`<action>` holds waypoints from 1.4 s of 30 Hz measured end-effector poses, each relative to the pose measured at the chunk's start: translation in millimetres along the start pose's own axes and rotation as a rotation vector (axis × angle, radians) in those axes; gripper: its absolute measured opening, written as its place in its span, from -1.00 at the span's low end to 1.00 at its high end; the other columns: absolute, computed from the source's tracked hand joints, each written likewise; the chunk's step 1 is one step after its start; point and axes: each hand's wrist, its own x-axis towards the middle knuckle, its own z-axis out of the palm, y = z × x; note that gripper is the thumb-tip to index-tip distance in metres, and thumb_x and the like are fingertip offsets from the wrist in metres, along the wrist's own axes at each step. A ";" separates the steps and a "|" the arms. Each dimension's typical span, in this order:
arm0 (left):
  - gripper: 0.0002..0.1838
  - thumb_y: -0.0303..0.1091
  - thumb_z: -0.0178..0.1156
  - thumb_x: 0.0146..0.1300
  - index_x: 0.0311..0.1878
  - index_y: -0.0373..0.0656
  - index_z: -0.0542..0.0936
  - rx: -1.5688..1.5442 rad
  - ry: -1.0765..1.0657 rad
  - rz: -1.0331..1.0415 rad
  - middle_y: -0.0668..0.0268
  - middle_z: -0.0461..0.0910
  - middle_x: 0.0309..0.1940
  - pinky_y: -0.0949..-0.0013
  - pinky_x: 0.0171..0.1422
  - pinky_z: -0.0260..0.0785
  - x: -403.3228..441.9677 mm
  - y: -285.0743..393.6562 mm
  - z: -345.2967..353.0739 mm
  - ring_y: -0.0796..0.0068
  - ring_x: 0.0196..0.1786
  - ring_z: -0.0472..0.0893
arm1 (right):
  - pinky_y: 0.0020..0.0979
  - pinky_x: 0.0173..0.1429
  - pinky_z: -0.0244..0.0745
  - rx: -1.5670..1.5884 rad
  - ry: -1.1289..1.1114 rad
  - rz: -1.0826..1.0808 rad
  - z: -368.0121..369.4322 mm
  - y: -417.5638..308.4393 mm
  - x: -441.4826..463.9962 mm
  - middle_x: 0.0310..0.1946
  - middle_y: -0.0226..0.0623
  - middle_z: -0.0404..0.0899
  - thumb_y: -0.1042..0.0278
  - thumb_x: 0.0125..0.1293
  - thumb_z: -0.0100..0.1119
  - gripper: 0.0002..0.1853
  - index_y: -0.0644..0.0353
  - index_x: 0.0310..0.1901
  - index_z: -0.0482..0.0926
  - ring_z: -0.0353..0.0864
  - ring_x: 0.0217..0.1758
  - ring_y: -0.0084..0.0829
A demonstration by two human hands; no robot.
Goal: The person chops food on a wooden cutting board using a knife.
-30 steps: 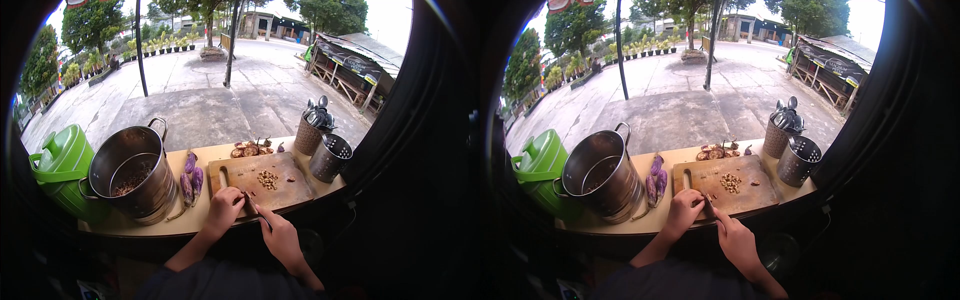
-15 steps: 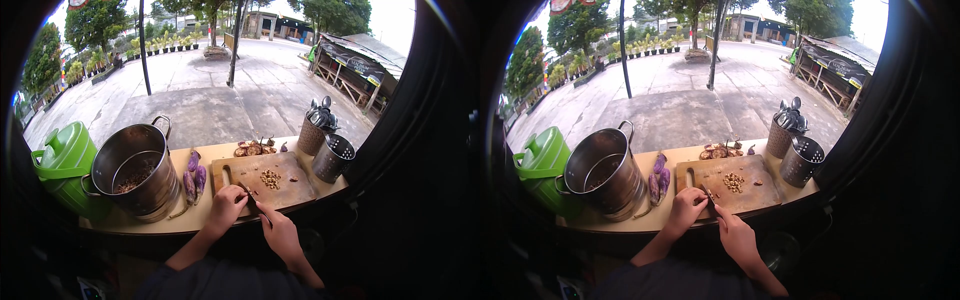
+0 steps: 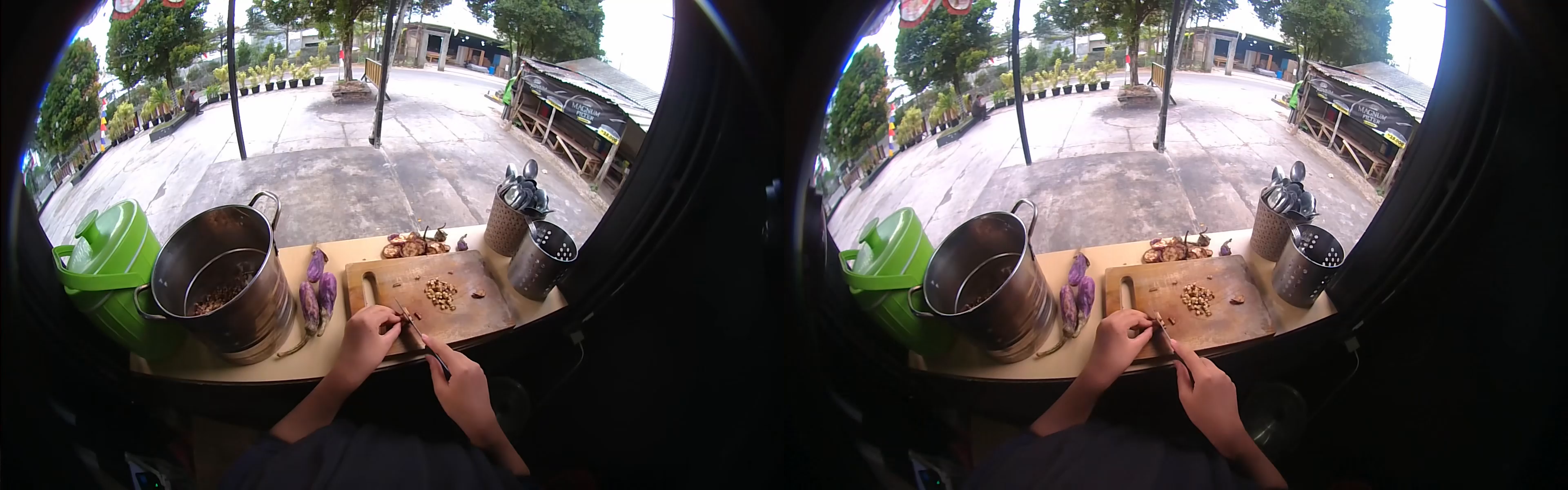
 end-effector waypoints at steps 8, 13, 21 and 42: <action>-0.90 -0.54 0.42 0.15 -0.27 -0.30 0.70 -0.010 0.025 -0.028 0.11 0.73 -0.25 0.19 0.06 0.57 -1.2 0.7 0.8 0.09 -0.11 0.73 | -0.16 -0.02 0.64 0.009 -0.011 0.008 -4.6 -4.2 -5.8 -0.11 0.05 0.74 0.46 0.43 0.28 -0.65 0.11 0.23 0.67 0.75 -0.07 0.03; -0.90 -0.54 0.42 0.14 -0.29 -0.31 0.69 -0.002 0.024 -0.013 0.11 0.72 -0.26 0.20 0.05 0.57 -0.6 2.4 0.4 0.09 -0.12 0.73 | -0.15 -0.04 0.63 -0.008 -0.008 -0.005 -3.7 -3.3 -5.8 -0.14 0.04 0.74 0.44 0.43 0.28 -0.65 0.09 0.23 0.66 0.75 -0.09 0.03; -0.89 -0.56 0.42 0.14 -0.30 -0.31 0.67 -0.019 -0.021 -0.033 0.15 0.69 -0.24 0.22 0.02 0.56 1.0 4.6 -1.7 0.14 -0.12 0.72 | -0.05 -0.12 0.59 -0.047 -0.097 0.051 -13.2 -12.7 5.1 -0.22 0.06 0.71 0.41 0.46 0.23 -0.67 0.07 0.22 0.64 0.70 -0.17 0.12; -0.89 -0.58 0.39 0.22 -0.23 -0.33 0.65 -0.031 -0.047 -0.061 0.19 0.64 -0.22 0.37 -0.12 0.59 0.9 -0.9 0.7 0.34 -0.21 0.70 | -0.05 -0.16 0.61 -0.124 -0.094 0.008 -18.0 1.8 -0.6 -0.23 -0.02 0.73 0.33 0.46 0.25 -0.66 -0.04 0.24 0.65 0.72 -0.19 0.06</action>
